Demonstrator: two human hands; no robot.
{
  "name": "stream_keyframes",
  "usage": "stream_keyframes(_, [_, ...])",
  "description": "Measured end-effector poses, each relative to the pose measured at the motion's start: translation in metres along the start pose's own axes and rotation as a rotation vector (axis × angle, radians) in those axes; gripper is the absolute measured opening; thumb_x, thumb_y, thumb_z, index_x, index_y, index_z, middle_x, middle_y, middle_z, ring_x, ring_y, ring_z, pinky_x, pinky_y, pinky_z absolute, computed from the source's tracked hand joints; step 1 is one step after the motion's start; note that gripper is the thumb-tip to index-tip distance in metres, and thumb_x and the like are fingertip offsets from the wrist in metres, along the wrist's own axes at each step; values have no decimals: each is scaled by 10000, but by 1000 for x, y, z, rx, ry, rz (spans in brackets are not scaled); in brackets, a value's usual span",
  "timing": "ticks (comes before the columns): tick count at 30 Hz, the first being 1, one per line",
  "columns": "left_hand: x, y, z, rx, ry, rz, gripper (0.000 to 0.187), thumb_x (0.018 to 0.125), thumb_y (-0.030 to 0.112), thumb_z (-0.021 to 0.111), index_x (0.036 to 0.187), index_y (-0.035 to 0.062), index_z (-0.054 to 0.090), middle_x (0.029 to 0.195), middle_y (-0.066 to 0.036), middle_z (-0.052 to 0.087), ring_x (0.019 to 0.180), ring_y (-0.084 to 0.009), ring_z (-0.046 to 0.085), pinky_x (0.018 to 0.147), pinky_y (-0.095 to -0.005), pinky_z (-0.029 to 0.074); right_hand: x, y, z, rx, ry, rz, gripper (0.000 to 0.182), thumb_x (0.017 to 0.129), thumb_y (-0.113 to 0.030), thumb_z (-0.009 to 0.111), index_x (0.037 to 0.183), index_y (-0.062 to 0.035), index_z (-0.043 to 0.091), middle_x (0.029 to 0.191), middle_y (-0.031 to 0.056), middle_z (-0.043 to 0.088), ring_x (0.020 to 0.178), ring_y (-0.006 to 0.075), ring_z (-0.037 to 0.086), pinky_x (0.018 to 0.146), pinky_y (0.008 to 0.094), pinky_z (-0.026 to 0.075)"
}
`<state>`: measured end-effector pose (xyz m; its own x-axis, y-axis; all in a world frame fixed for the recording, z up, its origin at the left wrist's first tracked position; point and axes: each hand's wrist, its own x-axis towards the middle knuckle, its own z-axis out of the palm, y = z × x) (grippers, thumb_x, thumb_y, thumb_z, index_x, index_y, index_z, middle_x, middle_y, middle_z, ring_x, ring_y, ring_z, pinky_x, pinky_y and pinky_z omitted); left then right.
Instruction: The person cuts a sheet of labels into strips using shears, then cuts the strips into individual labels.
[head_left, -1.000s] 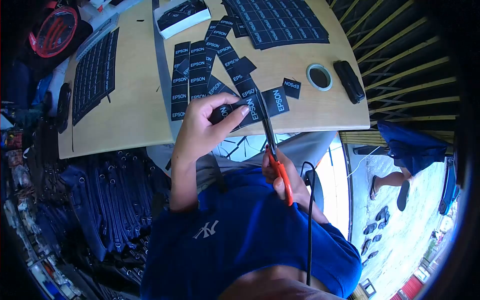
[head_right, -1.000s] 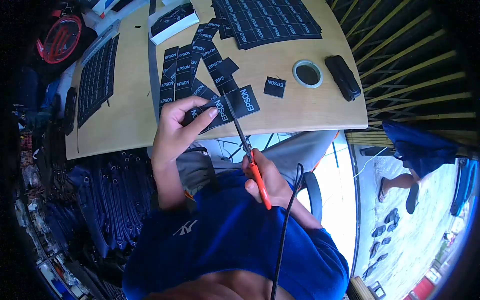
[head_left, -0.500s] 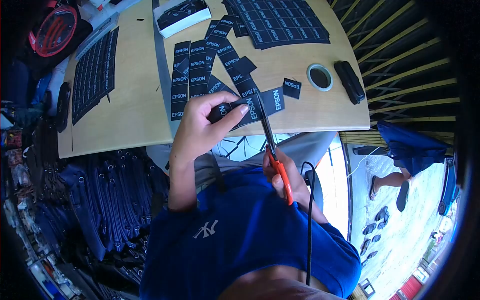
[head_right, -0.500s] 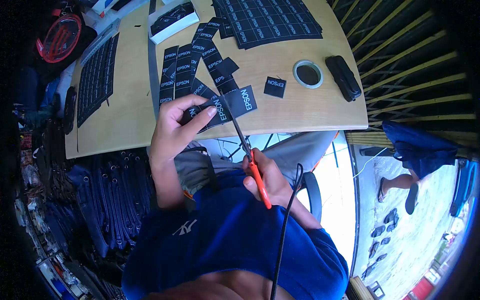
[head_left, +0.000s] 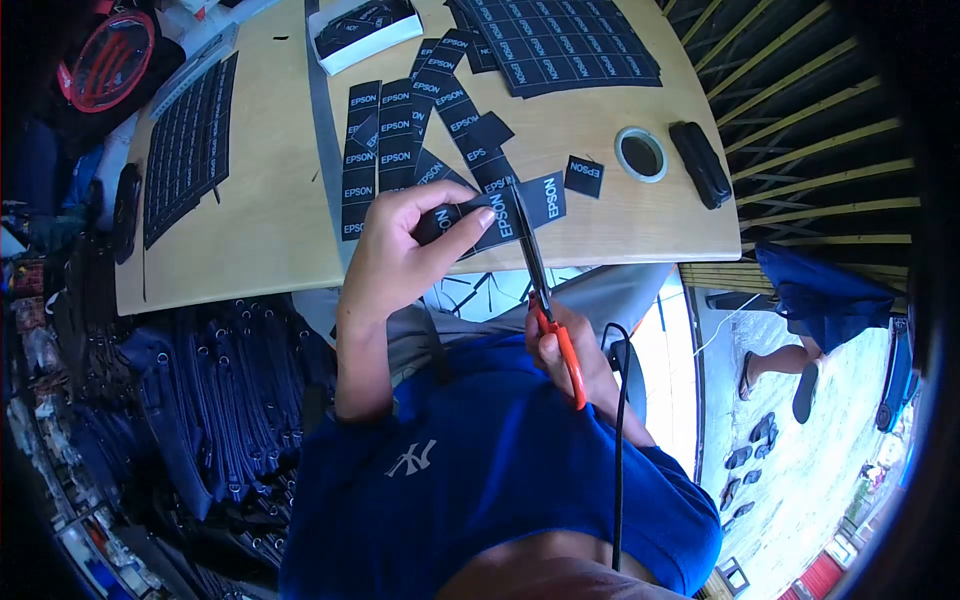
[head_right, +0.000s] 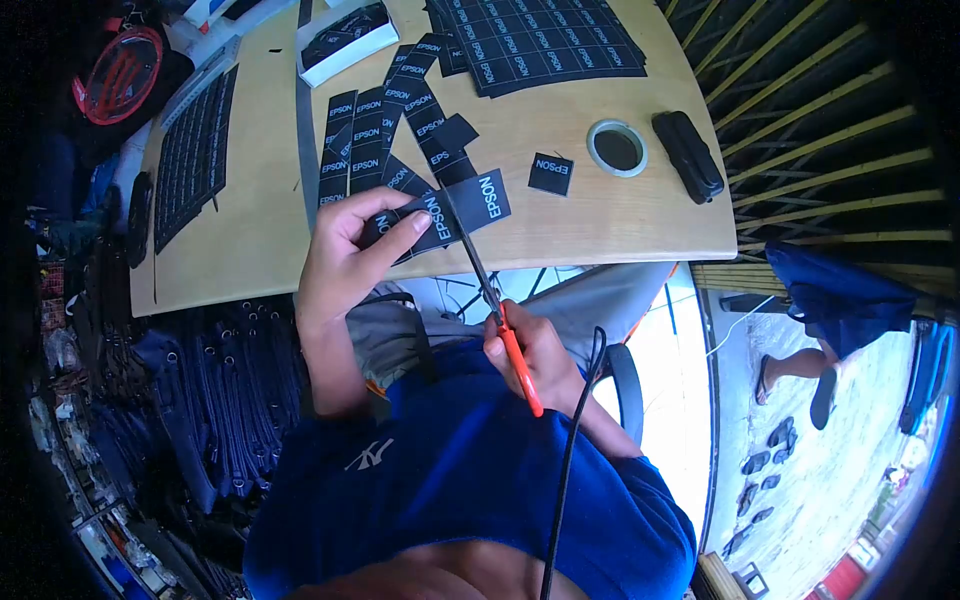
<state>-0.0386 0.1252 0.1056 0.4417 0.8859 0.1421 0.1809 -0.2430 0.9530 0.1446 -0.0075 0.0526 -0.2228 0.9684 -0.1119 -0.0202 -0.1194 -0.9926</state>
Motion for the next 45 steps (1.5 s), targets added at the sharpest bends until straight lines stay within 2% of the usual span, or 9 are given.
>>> stream_keyframes(4, [0,5,-5,42,-53,-80,102,821,46,637,871,-42,630,766,-14,624,693,-17,515,587,-167,402,0,0,0,3,16,29,439,880,-437,535,760,-18,478,632,29,431,568,111,395,511,280,342])
stream_keyframes(8, [1,5,-5,22,-54,-110,106,820,44,636,876,-45,628,782,-18,629,698,-18,518,591,-168,405,0,2,-1,-26,31,45,402,884,-380,558,751,-8,485,607,30,424,553,112,383,500,283,334])
stream_keyframes(10, [3,1,-3,-5,10,-3,150,808,118,666,846,-26,648,669,-18,617,540,5,479,450,-164,341,0,5,-1,-24,43,49,385,884,-358,565,750,-5,486,600,31,424,552,109,381,497,284,332])
stream_keyframes(18, [5,-3,-5,-20,21,10,157,806,119,669,851,-30,647,687,-20,623,555,2,487,458,-170,351,3,7,-1,-15,90,180,338,889,-305,571,751,-7,493,600,12,438,565,86,391,494,272,332])
stream_keyframes(25, [-5,-10,-1,20,-76,-52,161,802,126,674,859,-23,648,684,-10,621,547,-1,485,452,-176,348,10,8,-1,158,257,-99,335,863,-319,607,881,-1,506,656,-26,458,597,47,417,540,208,351])
stream_keyframes(26, [-7,-1,3,-16,-143,-129,116,827,59,638,892,-36,630,779,-7,630,688,-11,531,568,-162,413,12,3,-1,159,273,-107,310,842,-273,636,902,4,510,660,-31,460,598,38,417,542,196,348])
stream_keyframes(30, [-12,-1,17,-69,-269,-143,122,818,71,655,870,-34,622,754,-3,617,674,-13,518,558,-165,401,21,-17,0,121,336,-31,250,784,-72,694,948,7,523,690,-44,490,626,3,440,551,156,351])
stream_keyframes(38, [-25,-14,16,-282,-190,-235,203,798,59,679,962,-34,601,740,-16,622,618,-23,545,523,-160,406,25,-24,1,165,478,-49,164,810,-33,647,894,6,512,692,-44,488,657,-5,458,564,156,378])
stream_keyframes(45, [-17,-14,18,-388,130,-203,160,824,62,653,934,-38,594,777,-68,643,675,-90,624,544,-190,453,11,2,-5,187,200,-107,453,792,-410,641,893,-8,459,639,-33,416,573,49,392,544,205,340])
